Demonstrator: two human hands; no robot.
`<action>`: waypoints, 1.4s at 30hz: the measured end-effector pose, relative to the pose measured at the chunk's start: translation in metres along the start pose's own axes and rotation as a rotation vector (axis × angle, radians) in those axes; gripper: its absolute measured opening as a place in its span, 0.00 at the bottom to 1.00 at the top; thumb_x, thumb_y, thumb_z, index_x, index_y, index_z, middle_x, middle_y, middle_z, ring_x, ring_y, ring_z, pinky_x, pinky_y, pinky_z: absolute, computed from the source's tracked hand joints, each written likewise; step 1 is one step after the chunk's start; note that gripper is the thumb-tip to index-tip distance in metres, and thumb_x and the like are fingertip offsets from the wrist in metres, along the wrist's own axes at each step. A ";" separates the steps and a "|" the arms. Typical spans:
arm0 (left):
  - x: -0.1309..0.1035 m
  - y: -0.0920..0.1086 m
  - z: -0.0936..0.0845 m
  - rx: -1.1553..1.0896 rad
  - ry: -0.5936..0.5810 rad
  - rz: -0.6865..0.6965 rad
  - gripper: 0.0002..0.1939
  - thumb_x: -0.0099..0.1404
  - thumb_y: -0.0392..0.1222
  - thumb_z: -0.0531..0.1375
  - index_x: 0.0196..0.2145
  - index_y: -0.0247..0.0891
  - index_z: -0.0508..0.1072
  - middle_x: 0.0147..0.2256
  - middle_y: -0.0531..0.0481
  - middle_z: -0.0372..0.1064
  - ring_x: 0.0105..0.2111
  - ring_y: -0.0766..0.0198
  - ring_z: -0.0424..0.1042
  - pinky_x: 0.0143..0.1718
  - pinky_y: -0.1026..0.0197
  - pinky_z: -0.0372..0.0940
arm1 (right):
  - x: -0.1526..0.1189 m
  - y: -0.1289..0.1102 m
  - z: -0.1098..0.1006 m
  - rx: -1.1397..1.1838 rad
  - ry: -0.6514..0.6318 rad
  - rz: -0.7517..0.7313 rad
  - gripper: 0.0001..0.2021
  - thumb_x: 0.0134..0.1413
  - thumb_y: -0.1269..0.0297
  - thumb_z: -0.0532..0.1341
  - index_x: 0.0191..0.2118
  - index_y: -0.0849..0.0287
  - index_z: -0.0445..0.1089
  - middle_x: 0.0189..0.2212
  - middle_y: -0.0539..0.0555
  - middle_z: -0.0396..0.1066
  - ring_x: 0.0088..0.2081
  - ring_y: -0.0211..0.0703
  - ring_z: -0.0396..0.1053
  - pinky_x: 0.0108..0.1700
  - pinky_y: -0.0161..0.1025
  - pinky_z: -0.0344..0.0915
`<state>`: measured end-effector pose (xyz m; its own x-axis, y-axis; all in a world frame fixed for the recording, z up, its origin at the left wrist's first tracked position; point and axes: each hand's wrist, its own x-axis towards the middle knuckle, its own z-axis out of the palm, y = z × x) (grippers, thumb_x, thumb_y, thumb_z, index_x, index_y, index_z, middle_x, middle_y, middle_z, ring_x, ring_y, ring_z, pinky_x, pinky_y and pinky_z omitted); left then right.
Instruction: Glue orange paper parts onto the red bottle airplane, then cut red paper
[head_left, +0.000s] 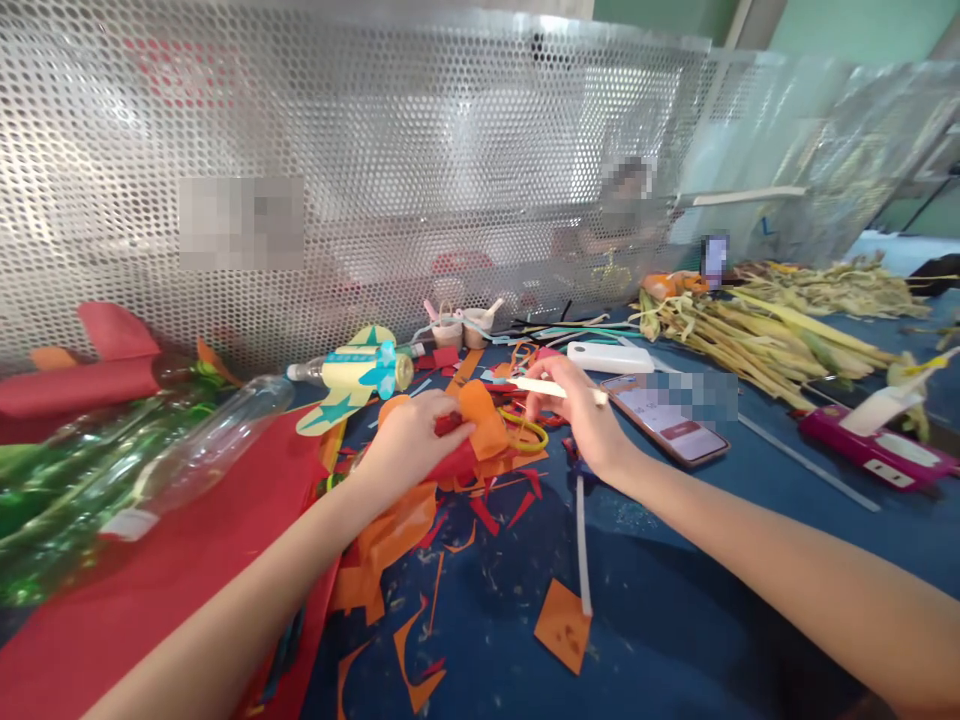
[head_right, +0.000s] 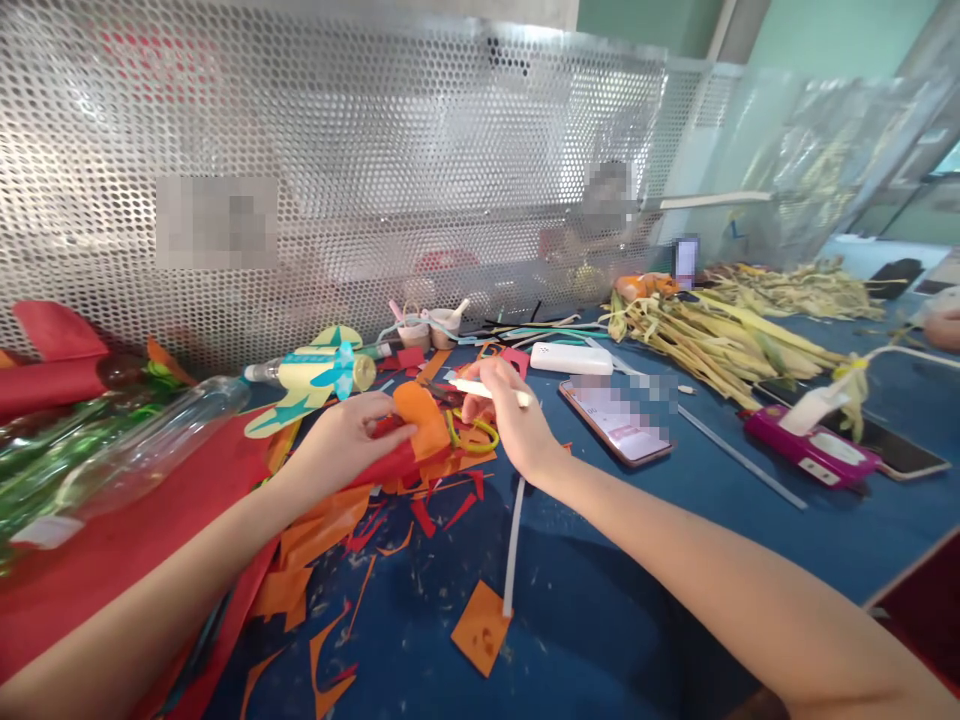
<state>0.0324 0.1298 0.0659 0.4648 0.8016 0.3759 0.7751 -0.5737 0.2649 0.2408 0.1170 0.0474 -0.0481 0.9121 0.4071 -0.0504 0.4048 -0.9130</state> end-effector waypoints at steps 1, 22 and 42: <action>0.000 0.000 0.000 -0.006 0.001 0.002 0.08 0.62 0.43 0.57 0.32 0.38 0.73 0.31 0.52 0.72 0.30 0.64 0.69 0.32 0.62 0.65 | 0.000 -0.003 -0.001 0.021 0.002 -0.005 0.10 0.59 0.58 0.49 0.33 0.55 0.63 0.18 0.45 0.65 0.25 0.40 0.66 0.36 0.41 0.64; -0.004 0.005 -0.002 0.077 -0.135 0.036 0.22 0.53 0.42 0.68 0.43 0.37 0.66 0.43 0.46 0.67 0.46 0.54 0.69 0.48 0.51 0.66 | -0.023 0.008 0.011 -0.252 -0.249 -0.003 0.08 0.58 0.65 0.57 0.30 0.54 0.55 0.20 0.42 0.58 0.21 0.33 0.57 0.25 0.34 0.54; -0.006 0.006 0.000 0.084 -0.126 0.047 0.16 0.53 0.39 0.66 0.39 0.38 0.66 0.41 0.48 0.66 0.44 0.54 0.70 0.45 0.52 0.67 | -0.024 0.009 0.013 -0.311 -0.309 -0.080 0.08 0.59 0.62 0.59 0.32 0.55 0.58 0.25 0.45 0.64 0.23 0.34 0.59 0.26 0.34 0.54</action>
<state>0.0344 0.1217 0.0652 0.5471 0.7922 0.2703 0.7821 -0.5989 0.1722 0.2284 0.0983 0.0296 -0.3543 0.8341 0.4228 0.2340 0.5169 -0.8235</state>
